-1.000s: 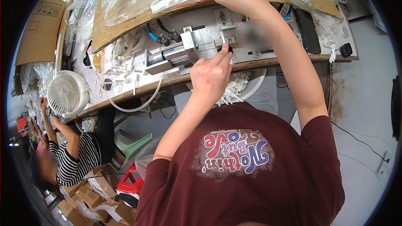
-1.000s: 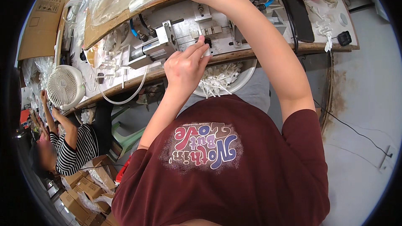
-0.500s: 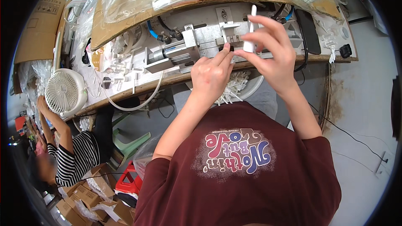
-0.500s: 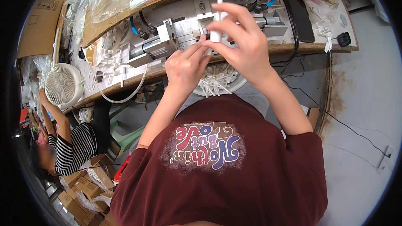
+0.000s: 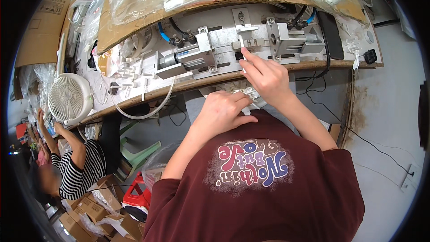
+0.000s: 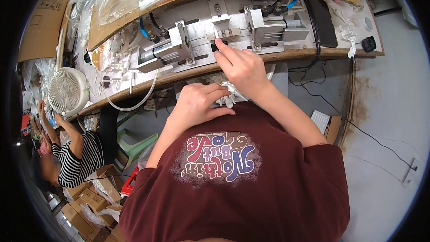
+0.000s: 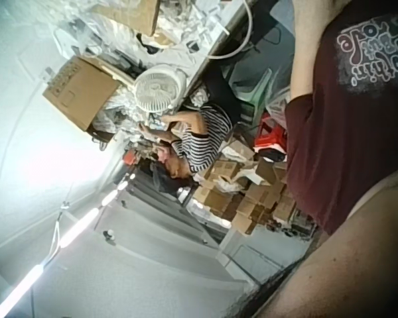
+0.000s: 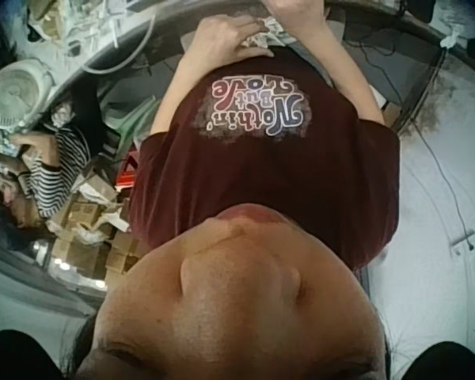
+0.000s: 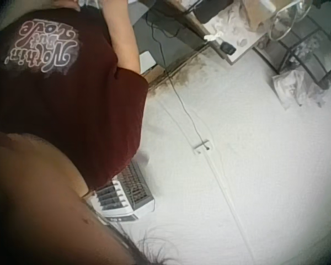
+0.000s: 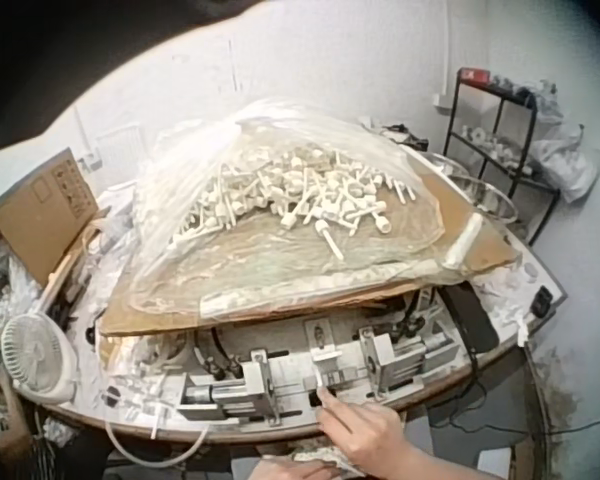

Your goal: The recorder uses a pneumatic machine to assemble or press-fit small white plastic sprayer components.

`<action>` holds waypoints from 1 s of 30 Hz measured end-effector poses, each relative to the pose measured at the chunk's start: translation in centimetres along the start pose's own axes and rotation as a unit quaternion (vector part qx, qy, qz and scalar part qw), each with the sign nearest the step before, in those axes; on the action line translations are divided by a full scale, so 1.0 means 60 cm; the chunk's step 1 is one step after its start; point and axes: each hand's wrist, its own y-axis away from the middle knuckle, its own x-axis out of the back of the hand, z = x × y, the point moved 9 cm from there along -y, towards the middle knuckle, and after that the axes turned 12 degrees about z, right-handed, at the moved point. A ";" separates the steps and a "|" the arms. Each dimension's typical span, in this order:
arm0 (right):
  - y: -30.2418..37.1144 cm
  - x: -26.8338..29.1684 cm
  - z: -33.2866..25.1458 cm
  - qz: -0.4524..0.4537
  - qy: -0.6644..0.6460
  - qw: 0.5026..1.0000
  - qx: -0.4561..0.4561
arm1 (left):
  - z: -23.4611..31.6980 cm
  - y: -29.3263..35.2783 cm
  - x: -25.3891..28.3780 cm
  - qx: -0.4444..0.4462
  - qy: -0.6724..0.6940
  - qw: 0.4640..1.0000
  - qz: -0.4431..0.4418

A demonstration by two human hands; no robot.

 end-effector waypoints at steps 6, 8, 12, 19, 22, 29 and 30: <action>-0.010 -0.013 0.008 -0.030 0.036 0.999 -0.019 | -0.002 -0.004 -0.005 -0.017 0.011 1.000 0.013; -0.012 -0.014 0.007 -0.032 0.039 0.999 -0.021 | -0.002 -0.007 -0.008 -0.021 0.012 1.000 0.019; -0.013 -0.016 0.005 -0.033 0.050 0.998 -0.022 | 0.001 -0.014 -0.013 -0.028 0.021 0.999 0.022; -0.072 0.008 0.041 -0.080 -0.063 0.992 -0.068 | 0.002 -0.006 -0.003 -0.032 0.031 0.998 0.043; -0.169 0.049 0.076 0.020 -0.092 0.993 -0.076 | 0.000 -0.002 0.008 -0.026 0.019 0.998 0.047; -0.321 0.002 0.282 0.092 0.217 0.966 -0.110 | 0.007 -0.003 0.016 -0.037 0.017 0.997 0.065; -0.316 -0.012 0.300 0.125 0.265 0.953 -0.076 | 0.005 -0.002 0.015 -0.035 0.016 0.997 0.066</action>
